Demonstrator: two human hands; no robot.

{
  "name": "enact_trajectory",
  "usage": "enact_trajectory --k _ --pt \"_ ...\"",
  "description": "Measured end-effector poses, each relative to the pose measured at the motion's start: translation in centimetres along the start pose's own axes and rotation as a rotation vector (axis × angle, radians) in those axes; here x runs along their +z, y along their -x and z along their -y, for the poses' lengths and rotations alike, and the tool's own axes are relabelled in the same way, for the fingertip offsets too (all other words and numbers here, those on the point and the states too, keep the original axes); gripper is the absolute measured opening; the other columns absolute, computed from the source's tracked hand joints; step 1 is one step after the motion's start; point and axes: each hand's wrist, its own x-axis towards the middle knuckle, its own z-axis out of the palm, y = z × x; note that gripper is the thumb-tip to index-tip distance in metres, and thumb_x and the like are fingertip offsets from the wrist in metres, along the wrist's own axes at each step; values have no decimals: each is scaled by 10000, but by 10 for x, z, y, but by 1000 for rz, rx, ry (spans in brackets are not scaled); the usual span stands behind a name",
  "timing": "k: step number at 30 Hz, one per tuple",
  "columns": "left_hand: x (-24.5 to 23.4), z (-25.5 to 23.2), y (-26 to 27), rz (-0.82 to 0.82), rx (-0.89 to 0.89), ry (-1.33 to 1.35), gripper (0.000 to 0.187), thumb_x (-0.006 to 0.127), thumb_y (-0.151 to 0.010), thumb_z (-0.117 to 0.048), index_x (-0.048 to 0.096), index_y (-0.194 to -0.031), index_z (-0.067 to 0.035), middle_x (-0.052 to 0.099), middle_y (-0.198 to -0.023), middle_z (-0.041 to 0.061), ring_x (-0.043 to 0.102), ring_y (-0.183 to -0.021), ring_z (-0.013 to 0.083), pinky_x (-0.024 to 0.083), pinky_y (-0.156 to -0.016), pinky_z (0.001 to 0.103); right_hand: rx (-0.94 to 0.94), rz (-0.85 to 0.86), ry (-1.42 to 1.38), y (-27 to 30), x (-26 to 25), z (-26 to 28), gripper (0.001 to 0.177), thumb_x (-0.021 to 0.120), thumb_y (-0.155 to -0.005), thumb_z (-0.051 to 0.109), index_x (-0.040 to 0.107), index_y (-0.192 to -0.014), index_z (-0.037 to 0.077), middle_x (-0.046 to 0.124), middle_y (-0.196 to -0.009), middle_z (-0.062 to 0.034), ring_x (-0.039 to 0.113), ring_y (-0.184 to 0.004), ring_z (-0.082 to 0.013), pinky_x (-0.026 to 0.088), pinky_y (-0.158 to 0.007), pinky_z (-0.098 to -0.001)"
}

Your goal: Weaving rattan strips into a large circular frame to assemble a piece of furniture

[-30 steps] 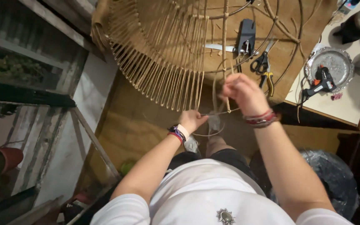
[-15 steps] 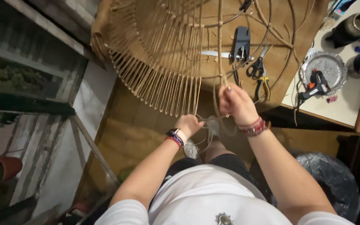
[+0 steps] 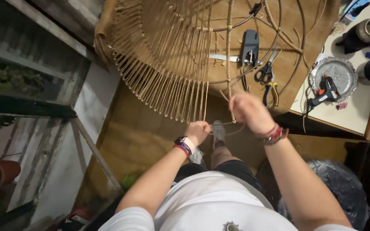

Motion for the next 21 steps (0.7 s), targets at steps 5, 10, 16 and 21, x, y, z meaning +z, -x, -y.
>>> enact_trajectory --k 5,10,16,21 --pt "-67 -76 45 326 -263 1272 299 445 -982 -289 567 -934 -21 183 -485 -100 219 -294 28 176 -242 190 512 473 929 56 26 -140 278 590 -874 276 761 -917 61 762 -840 -191 744 -847 -388 587 -727 -489" --pt "43 -19 13 50 -336 693 374 553 -962 -427 731 -734 -190 673 -638 15 663 -592 194 510 -514 304 242 107 -131 -7 24 -61 611 657 -800 193 621 -1380 3 656 -1337 -176 590 -1218 -263 451 -1058 -517" --pt "31 -40 50 -355 -371 1006 179 539 -1065 -254 703 -1034 -187 611 -796 32 555 -808 157 497 -732 276 430 -438 201 -96 20 -76 380 754 -861 302 650 -1178 121 747 -980 -83 749 -796 -167 654 -620 -300" --pt "88 -6 32 -333 -627 1160 146 643 -1009 -235 785 -1037 -234 723 -926 13 600 -848 136 536 -765 274 510 -230 1399 -94 18 -99 583 596 -918 710 786 -891 159 768 -829 -146 761 -864 -398 615 -724 -511"
